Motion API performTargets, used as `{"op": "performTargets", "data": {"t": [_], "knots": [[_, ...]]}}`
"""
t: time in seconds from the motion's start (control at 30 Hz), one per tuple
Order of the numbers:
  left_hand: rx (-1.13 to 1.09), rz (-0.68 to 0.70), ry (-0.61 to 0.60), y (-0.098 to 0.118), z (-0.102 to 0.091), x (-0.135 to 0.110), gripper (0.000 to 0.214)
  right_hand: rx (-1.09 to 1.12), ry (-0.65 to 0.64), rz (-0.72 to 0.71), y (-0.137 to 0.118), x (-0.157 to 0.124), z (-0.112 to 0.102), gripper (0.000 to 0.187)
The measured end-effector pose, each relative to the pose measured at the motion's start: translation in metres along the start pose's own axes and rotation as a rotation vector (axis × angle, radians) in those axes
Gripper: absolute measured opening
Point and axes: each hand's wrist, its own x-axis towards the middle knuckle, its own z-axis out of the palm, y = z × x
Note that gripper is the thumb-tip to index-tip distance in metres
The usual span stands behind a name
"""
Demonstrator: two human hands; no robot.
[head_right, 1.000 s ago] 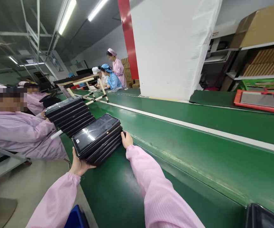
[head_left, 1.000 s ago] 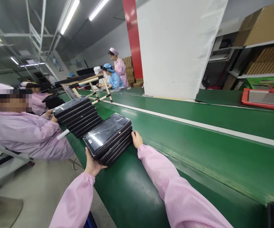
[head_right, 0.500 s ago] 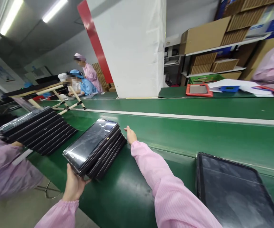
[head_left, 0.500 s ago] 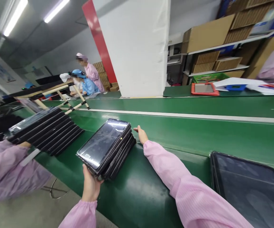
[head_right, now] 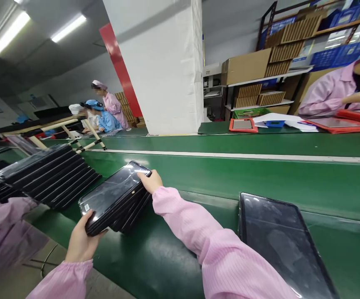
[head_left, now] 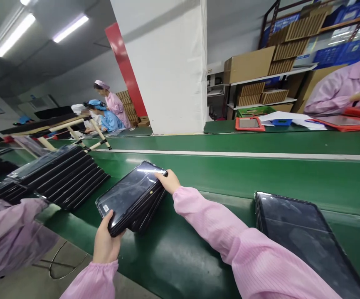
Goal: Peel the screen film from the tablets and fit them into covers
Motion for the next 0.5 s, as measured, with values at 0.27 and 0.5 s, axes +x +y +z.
{"op": "performTargets", "data": {"t": [0.27,0.5], "knots": [[0.153,0.007,-0.088,0.010,-0.024,0.018,0.011,0.280,-0.148,0.143,0.008,-0.013,-0.001,0.023],[0.153,0.093,-0.135,0.016,-0.031,-0.028,0.017,0.457,-0.237,0.053,-0.011,-0.040,-0.044,0.012]]}}
